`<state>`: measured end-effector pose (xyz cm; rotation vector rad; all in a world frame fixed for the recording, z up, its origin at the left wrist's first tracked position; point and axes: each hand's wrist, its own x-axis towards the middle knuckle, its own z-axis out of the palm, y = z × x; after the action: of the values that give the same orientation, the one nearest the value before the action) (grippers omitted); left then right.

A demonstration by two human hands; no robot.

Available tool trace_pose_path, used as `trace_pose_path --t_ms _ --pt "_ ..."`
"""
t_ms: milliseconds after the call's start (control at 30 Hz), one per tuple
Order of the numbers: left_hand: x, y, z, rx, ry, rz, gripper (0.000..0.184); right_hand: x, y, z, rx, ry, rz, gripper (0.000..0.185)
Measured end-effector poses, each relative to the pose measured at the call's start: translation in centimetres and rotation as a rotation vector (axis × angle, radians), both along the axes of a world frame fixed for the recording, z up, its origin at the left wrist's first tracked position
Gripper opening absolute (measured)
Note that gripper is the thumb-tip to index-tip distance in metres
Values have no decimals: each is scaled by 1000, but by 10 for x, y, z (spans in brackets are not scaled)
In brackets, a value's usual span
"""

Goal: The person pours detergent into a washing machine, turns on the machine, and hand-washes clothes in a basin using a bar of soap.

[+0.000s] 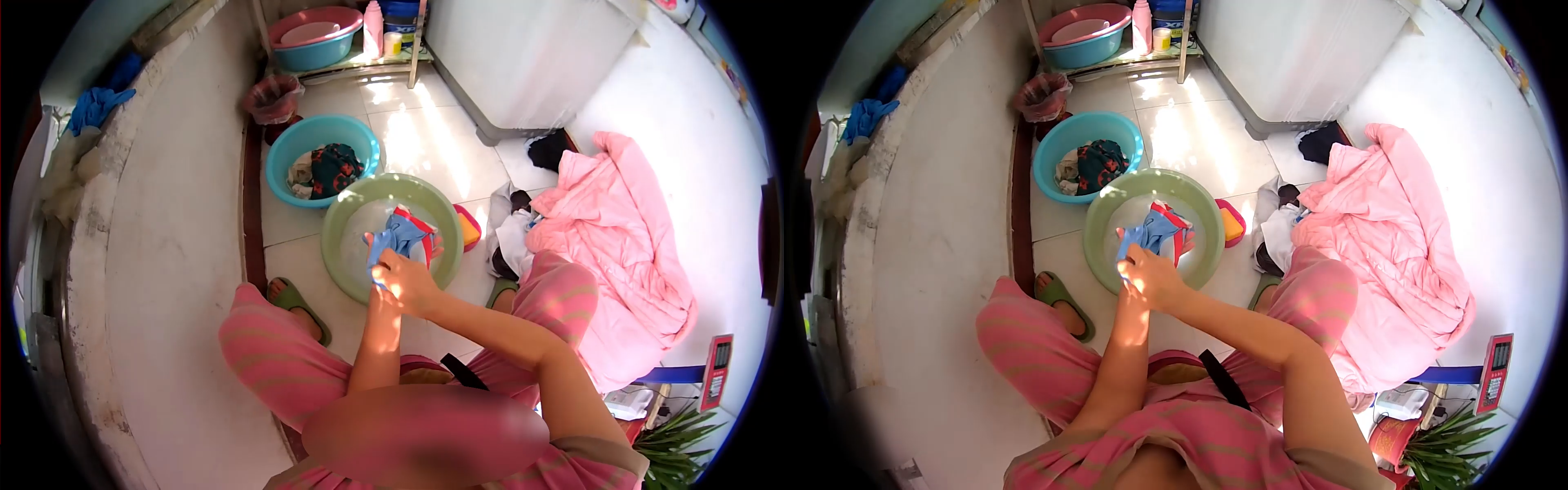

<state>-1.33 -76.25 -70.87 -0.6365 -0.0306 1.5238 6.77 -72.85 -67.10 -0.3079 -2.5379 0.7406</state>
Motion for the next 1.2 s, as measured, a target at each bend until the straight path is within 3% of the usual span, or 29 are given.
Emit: trace_pose_path --t_ms 100,133,167,200,233,267,333,367,400,500,533,600,633,733,800,867,900,933,967,1000,1067,1133,1200 --pt "0 -4 -28 398 -162 111 42 8 -13 -11 120 -131 110 23" --pt "-3 0 -34 478 -193 129 42 3 2 -22 190 -139 15 23" --pt "-1 15 -39 95 104 140 41 -3 16 -33 254 -152 -81 24" --pt "5 23 -43 -298 395 144 40 -17 47 -29 130 -178 -318 25" --pt "15 23 -24 -123 377 129 38 -26 71 -25 10 -201 -557 26" --pt "16 28 -13 -119 376 132 38 -26 76 -24 15 -201 -555 26" --pt "5 33 -6 69 415 230 42 -35 76 -12 -257 -126 -747 25" --pt "-1 29 -21 183 622 289 41 -33 53 -10 -257 -49 -701 25" --pt "-15 33 -35 122 703 302 39 -32 32 -2 -251 33 -653 25" --pt "-48 29 -98 523 358 244 29 -40 43 -4 -199 -130 -626 25" --pt "-38 24 -76 513 357 241 29 -41 44 -9 -181 -215 -614 25" --pt "-9 22 -19 -141 527 178 28 -45 52 -14 -135 -374 -585 26" --pt "-3 26 5 -61 506 212 29 -47 65 -17 -128 -364 -588 26" --pt "-13 33 -16 -102 588 248 32 -40 55 -25 -72 -156 -727 26" --pt "-32 37 -69 -97 662 283 30 -33 -3 2 -58 351 -513 28" --pt "-49 41 -129 689 314 161 30 -26 -7 -10 -4 255 -403 28" --pt "-33 32 -120 546 475 269 34 -23 -10 -22 40 159 -289 28" --pt "-16 24 -110 377 642 350 37 -28 5 -35 -61 60 -481 28" --pt "-7 21 -53 198 537 248 42 -36 41 -42 -137 -30 -666 29" --pt "0 22 -10 24 432 143 48 -35 66 -46 -59 -111 -694 30" --pt "6 25 -3 79 518 149 53 -28 86 -38 -5 -197 -719 32" --pt "0 27 -1 138 604 188 58 -29 97 -2 85 -28 -587 34" --pt "-9 28 -5 168 477 103 62 -32 101 13 -21 89 -523 33"
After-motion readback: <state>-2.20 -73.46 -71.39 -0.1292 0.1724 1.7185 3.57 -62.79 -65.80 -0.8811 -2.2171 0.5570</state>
